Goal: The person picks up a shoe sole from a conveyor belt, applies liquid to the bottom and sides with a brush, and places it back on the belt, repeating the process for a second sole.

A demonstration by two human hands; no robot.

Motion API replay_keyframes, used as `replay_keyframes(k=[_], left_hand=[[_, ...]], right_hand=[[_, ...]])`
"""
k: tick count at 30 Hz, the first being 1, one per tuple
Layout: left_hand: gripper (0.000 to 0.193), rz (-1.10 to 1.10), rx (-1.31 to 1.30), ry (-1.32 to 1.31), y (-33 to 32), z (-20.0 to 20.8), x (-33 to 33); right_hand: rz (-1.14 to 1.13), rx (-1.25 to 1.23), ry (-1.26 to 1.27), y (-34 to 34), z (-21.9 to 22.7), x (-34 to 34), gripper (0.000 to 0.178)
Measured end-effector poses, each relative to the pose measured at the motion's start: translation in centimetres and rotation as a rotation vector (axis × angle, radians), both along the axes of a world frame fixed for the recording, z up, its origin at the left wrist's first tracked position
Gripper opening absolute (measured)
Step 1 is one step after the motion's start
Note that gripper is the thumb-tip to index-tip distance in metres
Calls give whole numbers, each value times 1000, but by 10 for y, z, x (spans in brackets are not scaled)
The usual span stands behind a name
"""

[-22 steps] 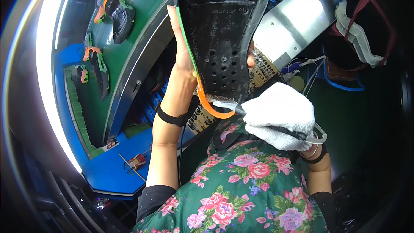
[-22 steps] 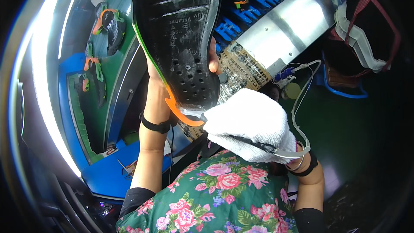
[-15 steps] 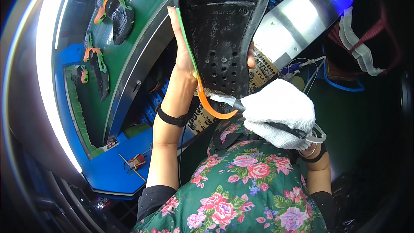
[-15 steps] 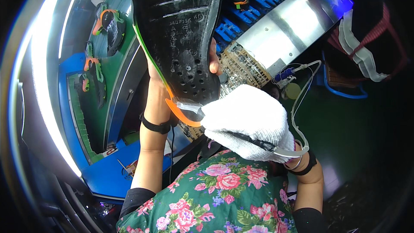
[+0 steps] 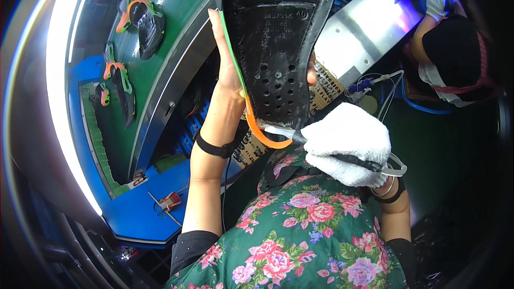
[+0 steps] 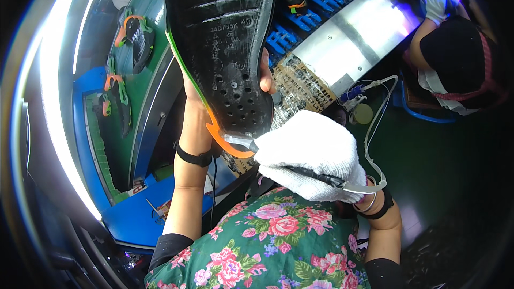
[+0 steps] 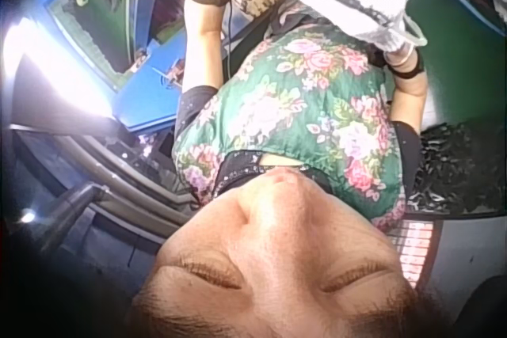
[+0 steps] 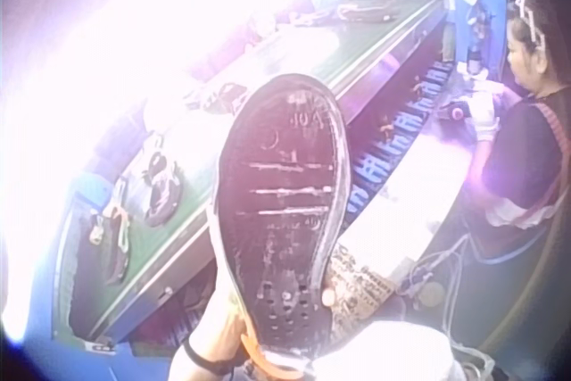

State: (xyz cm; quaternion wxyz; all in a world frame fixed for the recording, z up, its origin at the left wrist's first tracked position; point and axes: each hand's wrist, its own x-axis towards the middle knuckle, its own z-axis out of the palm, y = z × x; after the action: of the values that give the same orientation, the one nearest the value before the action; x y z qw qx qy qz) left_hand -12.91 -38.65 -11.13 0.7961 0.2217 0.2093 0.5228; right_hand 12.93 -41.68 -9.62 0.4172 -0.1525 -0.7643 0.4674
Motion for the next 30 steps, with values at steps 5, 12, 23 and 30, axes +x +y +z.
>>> replay_keyframes(k=[5, 12, 23, 30], left_hand=[[132, 0, -16, 9, -6, 1, -3], [126, -34, -67, 53, -13, -1, -9], [103, -13, -193, 655, -39, -12, -25], [98, -302, -207, 783, -49, -12, -43]], right_hand=[[-1, -34, 28, -3, -4, -15, 23], [-6, 73, -13, 0, -9, -20, 24], [225, -29, -156, -4, -4, -40, 24], [456, 116, -220, -6, -4, -59, 30]])
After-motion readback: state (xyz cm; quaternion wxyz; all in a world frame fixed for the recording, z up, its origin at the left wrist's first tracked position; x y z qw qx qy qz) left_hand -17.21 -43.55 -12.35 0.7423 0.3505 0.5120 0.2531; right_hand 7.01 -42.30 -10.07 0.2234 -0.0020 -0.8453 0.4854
